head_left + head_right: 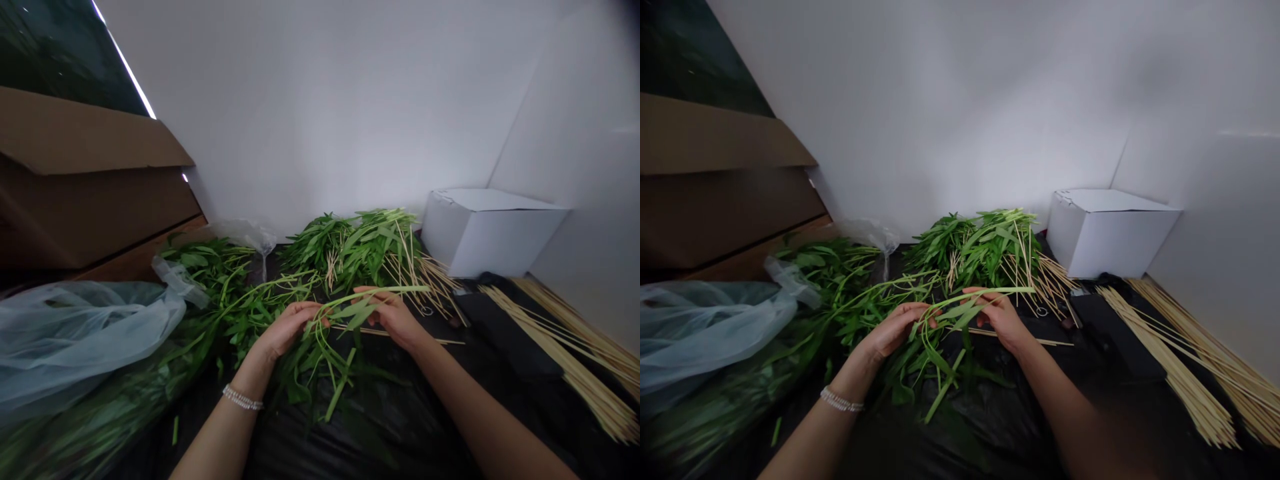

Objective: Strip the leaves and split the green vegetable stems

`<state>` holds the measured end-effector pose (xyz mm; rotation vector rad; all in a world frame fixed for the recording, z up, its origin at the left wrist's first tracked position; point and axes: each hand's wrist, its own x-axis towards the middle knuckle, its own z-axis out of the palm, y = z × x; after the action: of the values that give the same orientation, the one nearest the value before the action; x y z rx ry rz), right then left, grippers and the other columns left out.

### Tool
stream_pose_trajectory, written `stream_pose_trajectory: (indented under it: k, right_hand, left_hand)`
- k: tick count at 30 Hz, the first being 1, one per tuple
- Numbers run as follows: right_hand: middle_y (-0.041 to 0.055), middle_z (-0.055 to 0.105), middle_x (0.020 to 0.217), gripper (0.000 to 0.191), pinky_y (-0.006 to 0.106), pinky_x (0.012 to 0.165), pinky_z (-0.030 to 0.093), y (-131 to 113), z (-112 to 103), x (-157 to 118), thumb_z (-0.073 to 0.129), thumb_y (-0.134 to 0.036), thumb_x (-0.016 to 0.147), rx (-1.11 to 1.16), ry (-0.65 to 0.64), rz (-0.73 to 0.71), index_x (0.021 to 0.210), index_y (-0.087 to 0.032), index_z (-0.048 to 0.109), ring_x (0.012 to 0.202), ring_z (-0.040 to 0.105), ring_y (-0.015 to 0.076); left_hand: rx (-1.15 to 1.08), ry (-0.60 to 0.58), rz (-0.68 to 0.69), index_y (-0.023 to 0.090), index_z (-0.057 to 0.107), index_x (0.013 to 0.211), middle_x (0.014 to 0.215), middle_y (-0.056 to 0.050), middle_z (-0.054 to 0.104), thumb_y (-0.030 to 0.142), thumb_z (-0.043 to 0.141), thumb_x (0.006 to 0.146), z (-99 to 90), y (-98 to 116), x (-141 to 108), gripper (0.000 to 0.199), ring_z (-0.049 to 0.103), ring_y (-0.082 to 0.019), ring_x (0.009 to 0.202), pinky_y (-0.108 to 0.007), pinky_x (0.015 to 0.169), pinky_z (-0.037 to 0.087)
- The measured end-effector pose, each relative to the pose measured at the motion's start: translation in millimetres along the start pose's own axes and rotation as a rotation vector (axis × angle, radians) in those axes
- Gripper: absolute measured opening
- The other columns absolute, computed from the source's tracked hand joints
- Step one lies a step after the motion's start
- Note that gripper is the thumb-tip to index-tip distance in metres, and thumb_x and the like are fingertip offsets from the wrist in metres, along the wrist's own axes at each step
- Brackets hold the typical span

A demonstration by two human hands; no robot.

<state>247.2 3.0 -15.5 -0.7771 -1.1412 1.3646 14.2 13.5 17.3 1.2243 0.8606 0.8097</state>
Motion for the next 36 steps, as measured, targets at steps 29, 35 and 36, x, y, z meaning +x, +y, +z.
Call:
stream_pose_trajectory:
  k: [29,35,36]
  right_hand:
    - [0.0066,0.075,0.089,0.031,0.024,0.049,0.041,-1,16,-7,0.076,-0.039,0.070,-0.148,-0.073,0.021,0.096,-0.021,0.075,0.061,0.059,0.0140]
    - [0.0037,0.073,0.080,0.029,0.021,0.047,0.037,-5,5,-3,0.076,-0.039,0.070,0.063,0.045,0.028,0.093,-0.021,0.075,0.058,0.057,0.0113]
    - [0.0037,0.073,0.080,0.029,0.021,0.047,0.037,-5,3,-2,0.076,-0.039,0.070,0.077,0.051,0.025,0.093,-0.021,0.075,0.057,0.057,0.0111]
  left_hand:
    - [-0.042,0.440,0.033,0.013,0.063,0.067,0.052,0.002,0.058,0.025,0.065,0.056,-4.8,-13,17,0.016,0.035,-0.004,0.041,-0.017,0.040,0.017]
    - [-0.201,0.452,0.100,0.014,0.059,0.067,0.060,0.004,0.055,0.026,0.071,0.058,-24.1,1,13,0.019,0.041,-0.004,0.048,-0.016,0.044,0.028]
    - [-0.223,0.409,0.108,0.014,0.060,0.072,0.065,0.003,0.057,0.027,0.073,0.060,-24.1,3,11,0.022,0.048,-0.006,0.054,-0.017,0.049,0.035]
